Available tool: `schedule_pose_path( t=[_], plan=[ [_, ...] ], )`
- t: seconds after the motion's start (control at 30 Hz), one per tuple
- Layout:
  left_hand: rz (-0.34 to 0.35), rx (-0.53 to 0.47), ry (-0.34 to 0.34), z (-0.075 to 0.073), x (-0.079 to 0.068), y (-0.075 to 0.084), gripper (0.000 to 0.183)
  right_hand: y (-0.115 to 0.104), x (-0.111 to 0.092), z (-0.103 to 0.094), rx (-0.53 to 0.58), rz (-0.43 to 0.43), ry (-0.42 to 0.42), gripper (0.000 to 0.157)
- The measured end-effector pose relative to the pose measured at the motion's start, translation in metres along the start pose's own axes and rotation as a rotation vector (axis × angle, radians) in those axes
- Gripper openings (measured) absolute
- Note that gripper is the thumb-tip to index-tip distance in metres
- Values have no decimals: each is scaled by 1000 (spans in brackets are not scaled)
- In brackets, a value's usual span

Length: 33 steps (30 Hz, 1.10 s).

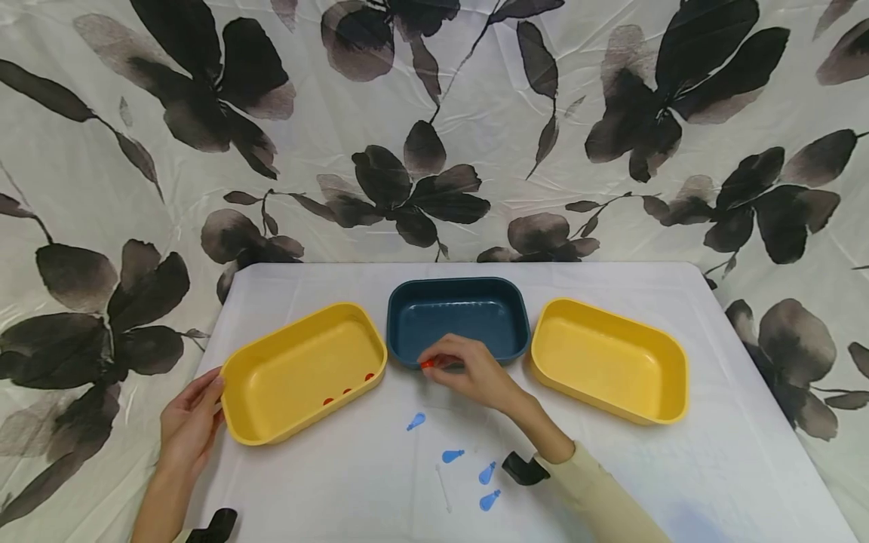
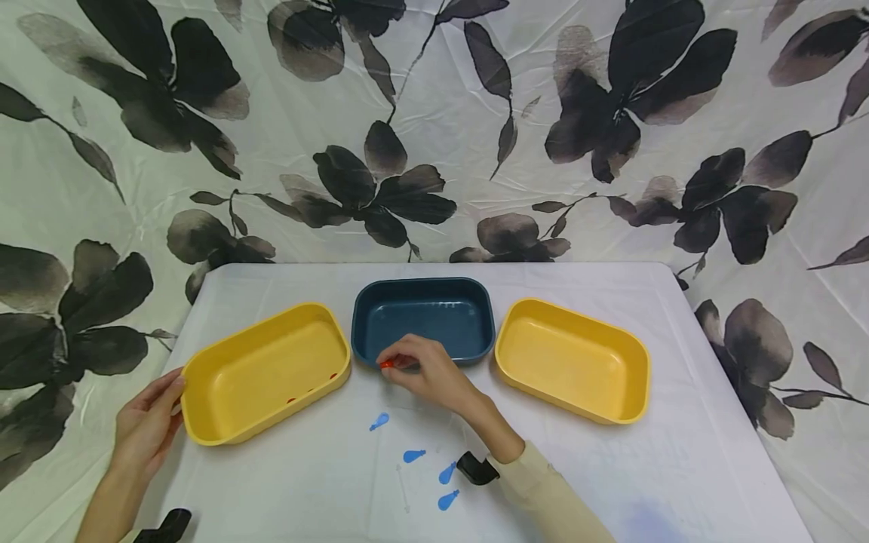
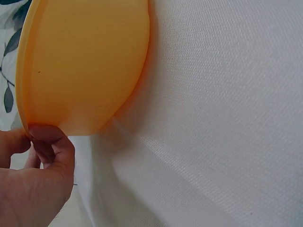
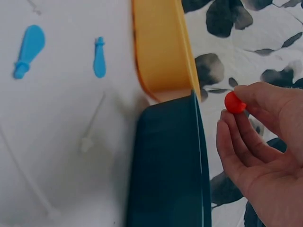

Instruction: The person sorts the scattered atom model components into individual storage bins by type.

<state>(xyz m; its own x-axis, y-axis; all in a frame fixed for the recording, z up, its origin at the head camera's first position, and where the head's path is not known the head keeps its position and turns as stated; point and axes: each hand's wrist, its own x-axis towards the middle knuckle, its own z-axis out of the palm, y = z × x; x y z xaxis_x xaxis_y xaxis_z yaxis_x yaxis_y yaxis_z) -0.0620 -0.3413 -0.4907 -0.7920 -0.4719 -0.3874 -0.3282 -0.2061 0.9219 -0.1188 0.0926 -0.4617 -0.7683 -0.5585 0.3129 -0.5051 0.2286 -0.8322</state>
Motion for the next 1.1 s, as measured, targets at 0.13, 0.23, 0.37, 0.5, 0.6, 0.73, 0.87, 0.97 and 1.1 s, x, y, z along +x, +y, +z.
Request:
schedule_pose_path(
  t=[0.13,0.23,0.37,0.5,0.6,0.73,0.87,0.97,1.1],
  plan=[
    [14,9,-7,1,-1,0,45,0,9,3,22,0,12,17],
    [16,14,-1,2,-1,1,46,0,15,6,59,7,19,18],
    [0,22,9,3,0,2,48,-1,24,11,95,12,26,18],
    [-18,30,19,4,1,2,49,-4,32,15,97,11,29,18],
    [-30,33,26,4,2,3,48,-6,39,18,87,25,18,17],
    [-21,32,25,4,1,3,48,-7,48,25,91,45,7,18],
    [-16,39,25,3,1,2,48,-7,57,32,103,53,-8,19],
    [-16,39,25,2,1,2,49,-8,62,37,110,43,-23,19],
    [-14,35,26,3,1,1,46,-8,67,41,122,35,-28,18]
  ],
)
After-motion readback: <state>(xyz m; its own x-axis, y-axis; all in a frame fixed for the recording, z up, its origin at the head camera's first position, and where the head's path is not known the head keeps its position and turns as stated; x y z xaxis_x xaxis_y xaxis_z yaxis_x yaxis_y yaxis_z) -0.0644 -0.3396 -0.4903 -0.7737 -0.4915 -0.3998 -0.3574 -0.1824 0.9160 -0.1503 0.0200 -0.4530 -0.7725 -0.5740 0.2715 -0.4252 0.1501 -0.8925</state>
